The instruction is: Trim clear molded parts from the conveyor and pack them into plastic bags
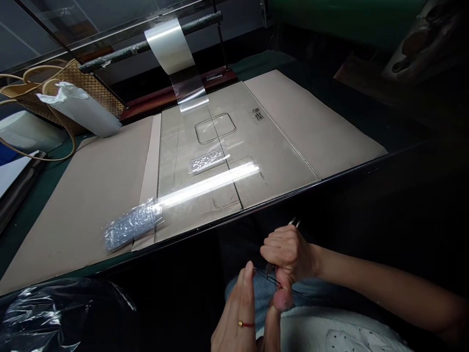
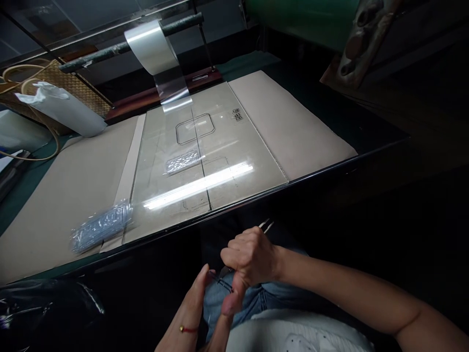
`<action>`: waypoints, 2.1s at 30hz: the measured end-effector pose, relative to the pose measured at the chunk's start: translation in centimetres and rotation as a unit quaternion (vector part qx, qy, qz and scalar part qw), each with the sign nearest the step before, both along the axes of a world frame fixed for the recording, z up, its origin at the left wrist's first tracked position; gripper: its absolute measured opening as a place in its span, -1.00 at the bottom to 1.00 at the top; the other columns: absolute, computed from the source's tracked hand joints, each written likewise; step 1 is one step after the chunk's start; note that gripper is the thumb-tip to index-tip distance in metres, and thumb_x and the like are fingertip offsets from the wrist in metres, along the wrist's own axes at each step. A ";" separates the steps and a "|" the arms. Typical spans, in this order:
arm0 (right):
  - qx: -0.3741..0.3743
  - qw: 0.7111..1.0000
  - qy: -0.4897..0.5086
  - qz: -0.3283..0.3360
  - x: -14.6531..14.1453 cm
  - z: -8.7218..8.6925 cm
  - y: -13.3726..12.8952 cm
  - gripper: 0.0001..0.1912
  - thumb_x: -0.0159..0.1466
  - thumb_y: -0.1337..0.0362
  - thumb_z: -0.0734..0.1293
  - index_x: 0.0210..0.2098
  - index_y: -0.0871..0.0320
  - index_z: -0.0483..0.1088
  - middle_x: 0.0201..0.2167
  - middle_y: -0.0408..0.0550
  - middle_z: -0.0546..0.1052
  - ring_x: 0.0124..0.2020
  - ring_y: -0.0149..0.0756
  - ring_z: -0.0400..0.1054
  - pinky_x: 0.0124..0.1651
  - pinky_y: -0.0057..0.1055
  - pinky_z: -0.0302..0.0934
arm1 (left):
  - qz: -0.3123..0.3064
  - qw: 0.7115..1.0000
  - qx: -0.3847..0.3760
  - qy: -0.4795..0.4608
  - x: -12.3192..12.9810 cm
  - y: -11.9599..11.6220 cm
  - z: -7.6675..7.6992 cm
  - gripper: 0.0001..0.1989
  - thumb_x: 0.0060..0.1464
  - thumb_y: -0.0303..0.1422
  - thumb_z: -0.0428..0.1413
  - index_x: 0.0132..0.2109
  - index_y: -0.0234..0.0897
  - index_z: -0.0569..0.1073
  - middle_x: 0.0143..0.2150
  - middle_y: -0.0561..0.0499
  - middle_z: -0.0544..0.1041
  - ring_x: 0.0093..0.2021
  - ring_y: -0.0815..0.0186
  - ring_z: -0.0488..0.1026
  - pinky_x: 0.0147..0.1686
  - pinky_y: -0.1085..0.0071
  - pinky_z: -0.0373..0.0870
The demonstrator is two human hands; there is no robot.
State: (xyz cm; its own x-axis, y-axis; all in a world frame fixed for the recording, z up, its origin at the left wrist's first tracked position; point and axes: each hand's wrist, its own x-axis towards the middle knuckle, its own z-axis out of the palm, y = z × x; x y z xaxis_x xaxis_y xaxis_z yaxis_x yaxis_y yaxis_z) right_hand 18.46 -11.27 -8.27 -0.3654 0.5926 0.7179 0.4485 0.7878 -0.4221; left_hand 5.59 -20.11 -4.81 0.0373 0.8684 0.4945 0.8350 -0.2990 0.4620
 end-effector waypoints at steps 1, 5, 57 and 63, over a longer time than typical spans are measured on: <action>-0.002 1.000 0.000 -0.001 0.0 0.0 0.0 -0.26 0.23 -0.21 -0.25 -0.79 0.18 -0.02 -0.80 -0.23 0.00 -0.73 -0.51 -0.16 -0.62 -0.45 -0.30 | 0.001 1.000 -0.007 0.002 0.0 0.0 0.1 -0.53 0.06 -0.38 0.11 0.13 -0.25 0.27 -0.14 -0.02 0.55 -0.19 0.25 0.52 -0.24 0.43 0.49; 0.002 1.000 0.011 -0.005 0.0 0.0 0.1 -0.26 0.22 -0.22 -0.25 -0.79 0.19 -0.03 -0.81 -0.24 -0.01 -0.74 -0.52 -0.16 -0.62 -0.44 -0.31 | 0.007 0.999 -0.035 -0.008 0.0 -0.1 0.6 -0.51 0.05 -0.29 0.12 0.14 -0.16 0.26 -0.15 0.04 0.56 -0.18 0.18 0.52 -0.26 0.39 0.53; -0.117 0.993 -0.012 0.017 2.2 4.3 -0.4 -0.37 0.10 -0.30 0.06 -0.60 0.18 0.21 -0.68 -0.23 0.17 -0.65 -0.51 0.04 -0.57 -0.47 -0.11 | -0.085 0.993 -0.022 -0.076 -1.1 2.0 1.1 -0.46 0.03 -0.49 0.07 0.17 -0.16 0.21 0.12 -0.08 0.32 0.06 0.15 0.34 -0.01 0.26 0.39; -0.105 0.993 -0.043 0.022 2.0 4.2 -0.5 -0.35 0.14 -0.29 0.01 -0.66 0.17 0.13 -0.70 -0.24 0.10 -0.66 -0.51 -0.05 -0.56 -0.44 -0.19 | -0.087 0.993 -0.024 -0.078 -1.0 1.8 1.4 -0.48 0.03 -0.52 0.05 0.16 -0.21 0.23 0.11 -0.10 0.33 0.06 0.15 0.34 0.01 0.26 0.36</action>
State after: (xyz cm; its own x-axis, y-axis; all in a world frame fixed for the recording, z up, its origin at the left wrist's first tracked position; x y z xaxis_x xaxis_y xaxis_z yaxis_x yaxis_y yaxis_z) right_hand 20.46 -11.78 -4.12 -0.4494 0.7078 0.5451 0.4568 0.7064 -0.5407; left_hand 4.55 -18.32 -3.39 0.1149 0.8785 0.4637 0.6899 -0.4065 0.5991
